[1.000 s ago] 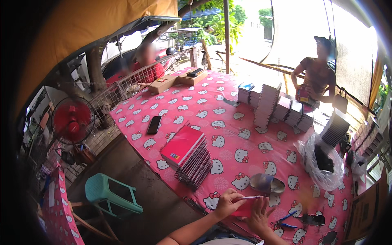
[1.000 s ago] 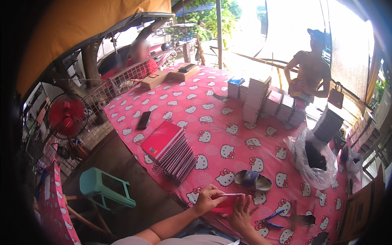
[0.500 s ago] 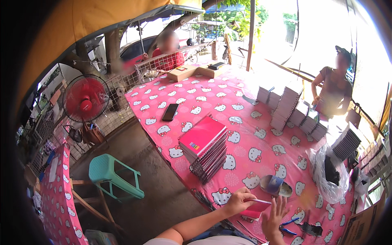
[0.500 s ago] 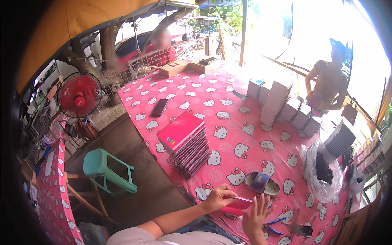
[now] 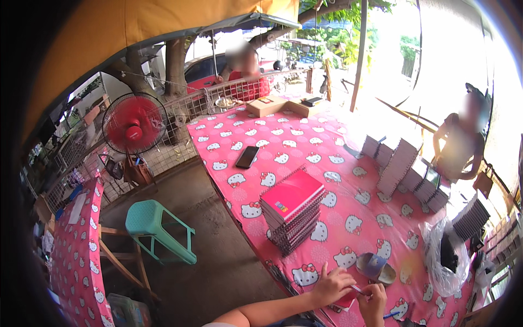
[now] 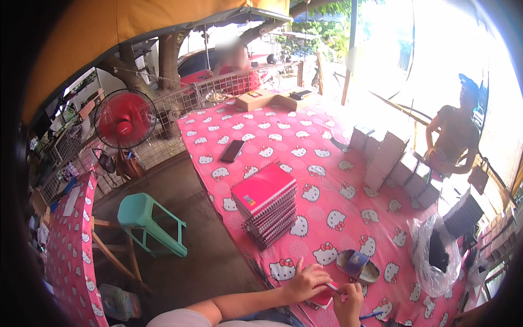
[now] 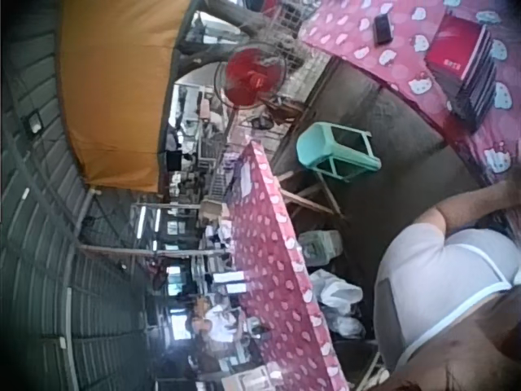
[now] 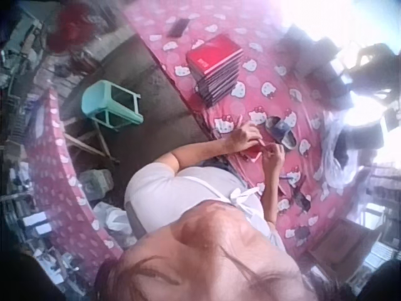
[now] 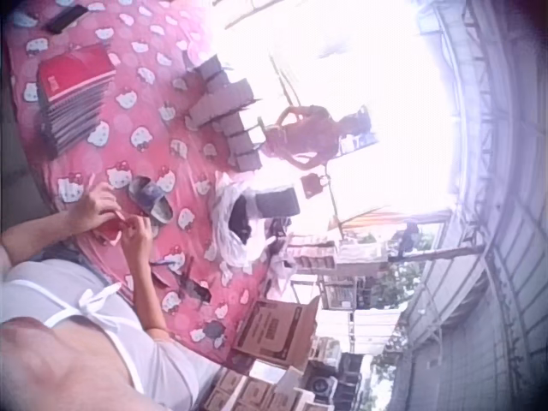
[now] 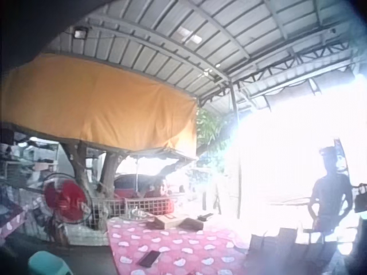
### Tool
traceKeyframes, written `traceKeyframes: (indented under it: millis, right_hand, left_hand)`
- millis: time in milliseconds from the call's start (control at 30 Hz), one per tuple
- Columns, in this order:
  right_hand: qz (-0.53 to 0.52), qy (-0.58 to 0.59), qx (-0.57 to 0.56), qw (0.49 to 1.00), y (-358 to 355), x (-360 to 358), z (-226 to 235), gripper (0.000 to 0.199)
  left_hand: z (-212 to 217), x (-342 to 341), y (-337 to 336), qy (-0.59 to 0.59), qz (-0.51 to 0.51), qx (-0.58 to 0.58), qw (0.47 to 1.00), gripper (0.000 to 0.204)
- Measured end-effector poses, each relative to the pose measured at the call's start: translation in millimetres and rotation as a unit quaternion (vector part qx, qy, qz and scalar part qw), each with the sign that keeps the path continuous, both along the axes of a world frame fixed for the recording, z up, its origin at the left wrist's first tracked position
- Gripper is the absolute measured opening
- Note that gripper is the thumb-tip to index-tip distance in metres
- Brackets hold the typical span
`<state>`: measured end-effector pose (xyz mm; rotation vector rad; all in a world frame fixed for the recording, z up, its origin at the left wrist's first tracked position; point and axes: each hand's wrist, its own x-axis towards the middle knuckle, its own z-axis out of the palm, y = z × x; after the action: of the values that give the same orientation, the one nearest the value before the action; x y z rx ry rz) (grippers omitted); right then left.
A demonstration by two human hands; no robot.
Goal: The person uses a pair of pliers to trim and tuck the ends of wire spirals on several notebooks, handling them one at a time and placing them into stacks on the table.
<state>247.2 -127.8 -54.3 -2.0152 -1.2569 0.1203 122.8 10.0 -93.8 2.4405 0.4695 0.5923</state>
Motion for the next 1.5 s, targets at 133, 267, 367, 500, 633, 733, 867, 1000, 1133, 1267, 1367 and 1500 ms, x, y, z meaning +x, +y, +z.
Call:
traceKeyframes:
  millis: [133,267,367,500,633,733,867,1000,1133,1267,1367,1500]
  right_hand:
    - [0.033,-0.045,0.005,0.998,-4,-11,18,0.007]
    - [-0.001,0.026,-0.005,1.000,12,-20,39,0.008]
    - [0.020,-0.014,-0.007,1.000,14,-12,28,0.009]
    - [0.024,0.007,-0.007,1.000,6,-5,19,0.021]
    - [0.012,-0.030,-0.023,0.999,1,5,0,0.027]
    - [0.019,-0.040,-0.052,0.998,10,-2,18,0.025]
    - [-0.009,-0.076,-0.015,0.997,2,1,5,0.023]
    - [-0.002,-0.054,-0.001,0.999,6,-3,18,0.018]
    - [0.061,-0.159,-0.057,0.984,7,2,0,0.018]
    - [-0.043,-0.052,-0.099,0.993,0,71,11,0.037]
    - [-0.039,-0.141,-0.143,0.979,4,106,-19,0.052]
    - [-0.060,-0.175,-0.137,0.973,8,143,-74,0.051]
  left_hand:
    - [3,-3,-3,-0.061,0.003,-0.010,0.998,0.019]
    - [-3,-3,2,-0.095,0.007,0.009,0.995,0.021]
    - [1,-4,4,-0.112,0.002,0.013,0.994,0.021]
    - [3,-3,4,-0.137,-0.004,0.009,0.990,0.019]
    - [14,2,3,-0.149,-0.012,0.012,0.989,0.017]
    - [7,-1,7,-0.127,0.002,0.021,0.992,0.019]
    - [7,3,5,-0.133,-0.020,0.019,0.991,0.016]
    - [11,3,5,-0.126,-0.017,0.012,0.992,0.015]
    - [13,-4,8,-0.113,-0.026,0.012,0.993,0.018]
    - [12,-2,8,-0.125,-0.042,0.013,0.991,0.023]
    - [12,-2,5,-0.120,-0.041,0.001,0.992,0.025]
    - [6,9,9,-0.135,-0.056,0.000,0.989,0.024]
